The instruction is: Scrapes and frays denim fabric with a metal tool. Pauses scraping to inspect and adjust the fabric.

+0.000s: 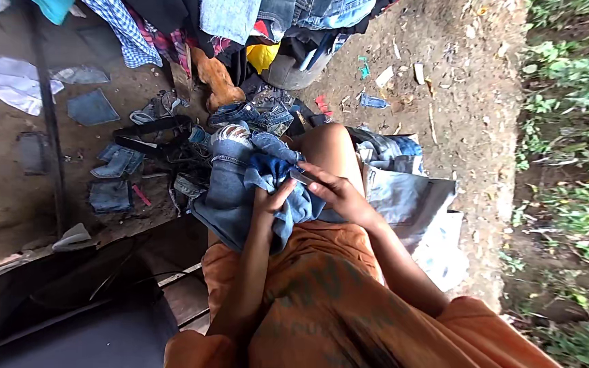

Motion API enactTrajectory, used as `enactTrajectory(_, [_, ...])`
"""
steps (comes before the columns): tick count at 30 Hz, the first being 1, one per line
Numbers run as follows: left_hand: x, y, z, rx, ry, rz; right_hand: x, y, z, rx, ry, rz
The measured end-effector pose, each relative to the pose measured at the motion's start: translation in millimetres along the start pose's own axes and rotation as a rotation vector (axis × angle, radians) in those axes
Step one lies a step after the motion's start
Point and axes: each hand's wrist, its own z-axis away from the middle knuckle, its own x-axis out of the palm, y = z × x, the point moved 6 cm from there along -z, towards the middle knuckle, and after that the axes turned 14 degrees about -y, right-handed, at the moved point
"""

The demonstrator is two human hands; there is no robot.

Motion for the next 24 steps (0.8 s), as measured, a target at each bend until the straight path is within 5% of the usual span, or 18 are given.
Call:
enactTrajectory(6, [-1.4, 2.4, 2.9, -0.047, 0.044, 0.005, 11.3, 12.3, -3.3, 0.037, 0.075, -0.618])
enactTrajectory(16, [-1.8, 1.5, 13.3, -0.173, 0.137, -0.152, 30.4, 23.0, 15.4, -0.024, 0.118, -0.009])
enactTrajectory(24, [-4.0, -1.8, 11.2, -0.153, 0.002, -0.019, 34.3, 20.6, 12.9, -0.052, 0.293, 0.226])
